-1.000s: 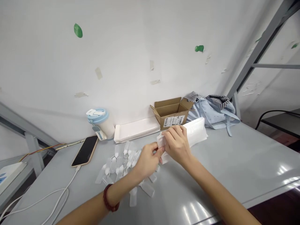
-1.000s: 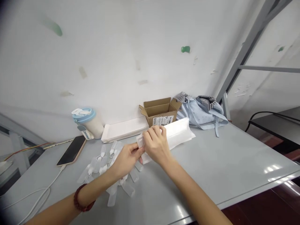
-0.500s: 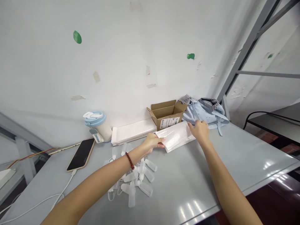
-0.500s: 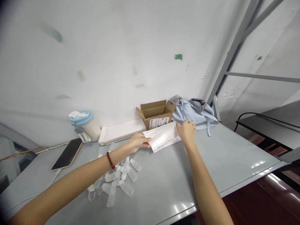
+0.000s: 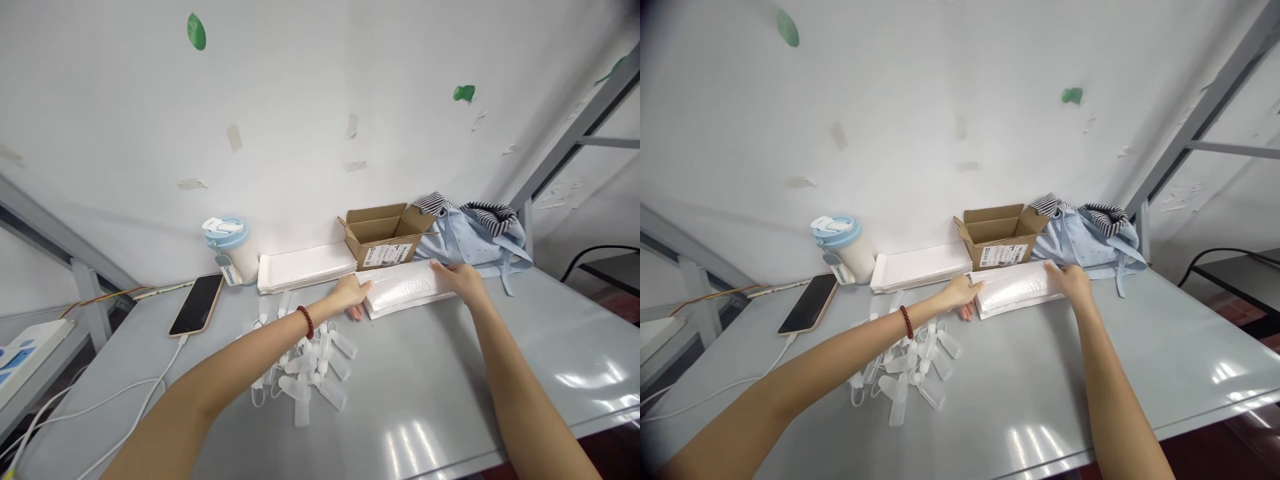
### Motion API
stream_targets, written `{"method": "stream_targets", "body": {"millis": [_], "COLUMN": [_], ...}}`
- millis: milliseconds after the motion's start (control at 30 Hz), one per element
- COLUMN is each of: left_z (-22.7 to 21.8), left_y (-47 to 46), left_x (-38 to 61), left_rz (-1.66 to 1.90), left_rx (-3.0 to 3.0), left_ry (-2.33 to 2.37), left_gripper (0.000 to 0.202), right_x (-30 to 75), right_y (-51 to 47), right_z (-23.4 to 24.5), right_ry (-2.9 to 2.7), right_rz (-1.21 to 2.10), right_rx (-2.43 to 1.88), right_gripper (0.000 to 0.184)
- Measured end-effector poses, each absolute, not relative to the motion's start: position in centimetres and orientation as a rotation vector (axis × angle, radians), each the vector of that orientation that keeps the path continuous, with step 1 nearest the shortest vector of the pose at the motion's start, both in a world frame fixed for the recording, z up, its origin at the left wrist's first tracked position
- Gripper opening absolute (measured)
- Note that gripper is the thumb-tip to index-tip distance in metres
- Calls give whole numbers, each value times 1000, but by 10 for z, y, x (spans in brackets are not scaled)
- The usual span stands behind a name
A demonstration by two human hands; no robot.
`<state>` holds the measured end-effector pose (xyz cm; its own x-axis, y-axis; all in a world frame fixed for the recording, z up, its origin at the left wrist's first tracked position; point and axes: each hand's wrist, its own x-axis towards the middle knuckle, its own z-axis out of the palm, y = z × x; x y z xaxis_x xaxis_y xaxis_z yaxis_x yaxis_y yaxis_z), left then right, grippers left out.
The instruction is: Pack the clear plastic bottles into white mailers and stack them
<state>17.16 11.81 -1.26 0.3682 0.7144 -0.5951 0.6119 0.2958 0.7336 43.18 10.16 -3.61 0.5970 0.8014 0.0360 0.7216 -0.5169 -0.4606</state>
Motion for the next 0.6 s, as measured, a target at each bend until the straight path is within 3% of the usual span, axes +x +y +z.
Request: {"method": "stream_targets", "body": {"millis": [367, 600], "left_z": [-6, 16], "left_y": [115, 140], "left_x": [152, 110], "left_rz": [53, 78], "left_rx": [1901, 2345], "left_ry": [1403, 1678], "left_gripper": [33, 33], "right_x": [420, 404], "right_y": [102, 100], "right_z": [-24, -22], "right_ry": [-1125, -1106], "right_rz": [402, 122], "right_rx": [-2344, -2256], "right_gripper": [33, 43]}}
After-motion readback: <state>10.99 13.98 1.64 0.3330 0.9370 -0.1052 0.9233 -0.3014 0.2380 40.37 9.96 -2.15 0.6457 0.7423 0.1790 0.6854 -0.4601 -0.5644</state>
